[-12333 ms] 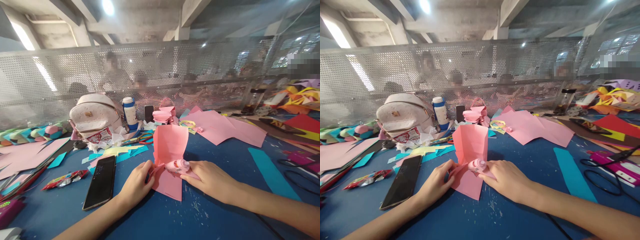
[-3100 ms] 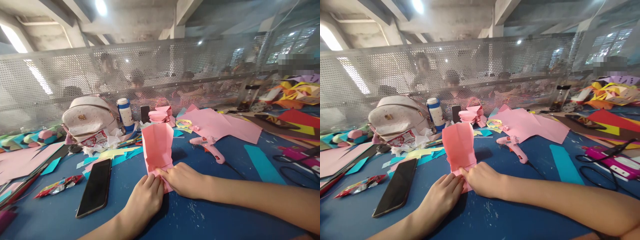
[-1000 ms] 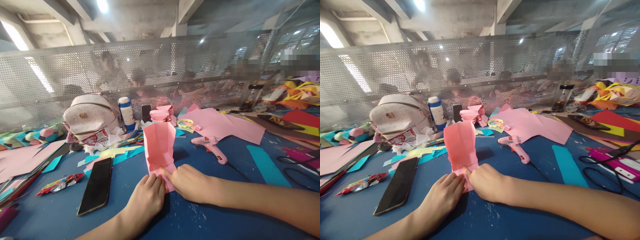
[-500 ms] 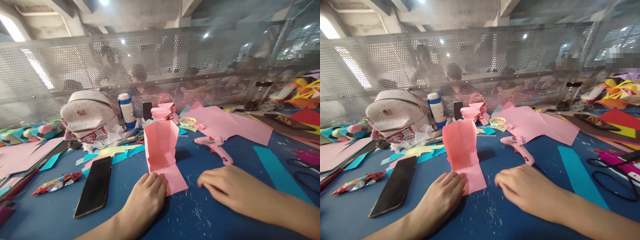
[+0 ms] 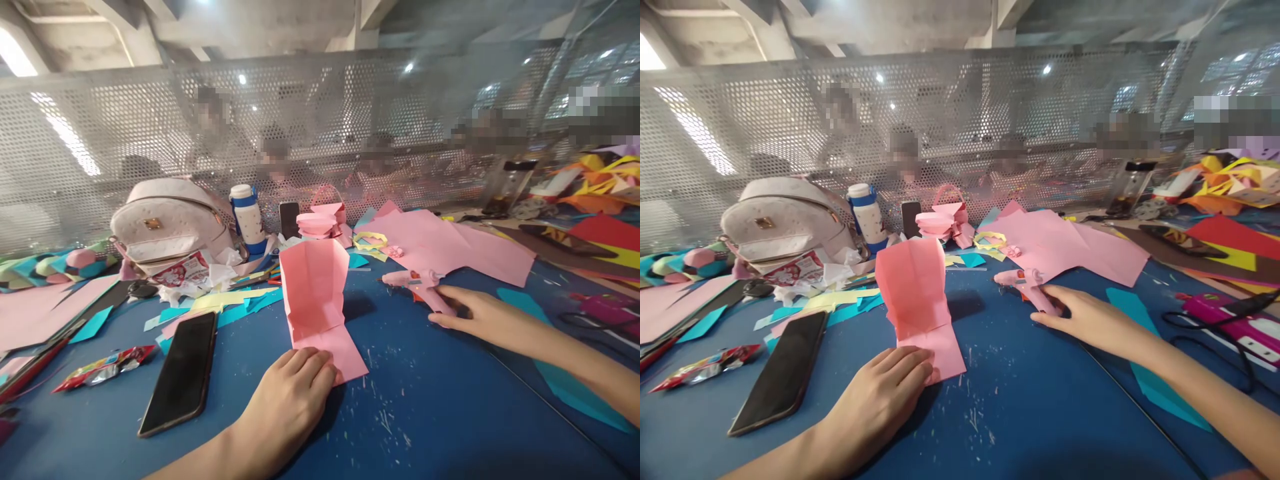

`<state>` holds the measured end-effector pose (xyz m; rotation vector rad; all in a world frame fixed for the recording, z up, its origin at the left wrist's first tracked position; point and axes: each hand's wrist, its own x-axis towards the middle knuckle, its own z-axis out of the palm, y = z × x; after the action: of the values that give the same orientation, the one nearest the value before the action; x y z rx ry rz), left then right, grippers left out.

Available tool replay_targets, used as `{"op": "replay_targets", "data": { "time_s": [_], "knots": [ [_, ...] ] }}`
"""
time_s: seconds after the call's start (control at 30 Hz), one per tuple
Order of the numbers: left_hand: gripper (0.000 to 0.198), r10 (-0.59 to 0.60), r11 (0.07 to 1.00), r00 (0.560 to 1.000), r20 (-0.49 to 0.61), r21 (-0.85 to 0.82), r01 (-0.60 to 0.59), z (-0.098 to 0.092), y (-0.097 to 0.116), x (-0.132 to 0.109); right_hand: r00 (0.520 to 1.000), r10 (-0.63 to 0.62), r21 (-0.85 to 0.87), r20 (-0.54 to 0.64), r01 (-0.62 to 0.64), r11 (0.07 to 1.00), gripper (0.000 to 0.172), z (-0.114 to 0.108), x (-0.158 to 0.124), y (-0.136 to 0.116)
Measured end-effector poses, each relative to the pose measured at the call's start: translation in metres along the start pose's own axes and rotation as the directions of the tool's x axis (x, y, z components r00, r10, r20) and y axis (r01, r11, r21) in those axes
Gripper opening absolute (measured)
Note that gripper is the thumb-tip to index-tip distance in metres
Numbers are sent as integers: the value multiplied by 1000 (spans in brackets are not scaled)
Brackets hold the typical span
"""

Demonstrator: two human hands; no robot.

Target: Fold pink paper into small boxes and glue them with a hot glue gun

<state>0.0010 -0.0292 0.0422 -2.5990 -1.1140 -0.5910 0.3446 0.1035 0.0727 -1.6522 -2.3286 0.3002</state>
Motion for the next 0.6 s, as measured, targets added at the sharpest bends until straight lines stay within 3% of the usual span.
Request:
{"op": "replay_targets", "data": {
  "time_s": [0.1, 0.2, 0.33, 0.47, 0.6],
  "knots": [
    [23, 20, 999, 1000, -19, -28, -21, 0, 0, -1, 992, -14, 110, 125, 1, 994, 51, 3, 8, -19],
    [25, 40, 998, 999, 20, -56, -38, 0, -1, -3, 992, -14, 197, 124, -11, 980, 48, 2, 11, -31],
    [31, 60, 997, 997, 53, -53, -58, 1, -3, -5, 996, 3, 207, -85, 15, 978, 44, -1, 8, -35],
    [34, 45, 996, 996, 79, -75, -39, 1, -4, -5, 961, -24, 263, -276, 99, 960, 46, -2, -2, -32],
    [40, 16, 993, 995, 103, -115, -4, 0, -4, -5, 936, -161, 290, -314, 255, 922, 32, -1, -17, -30]
  ]
}}
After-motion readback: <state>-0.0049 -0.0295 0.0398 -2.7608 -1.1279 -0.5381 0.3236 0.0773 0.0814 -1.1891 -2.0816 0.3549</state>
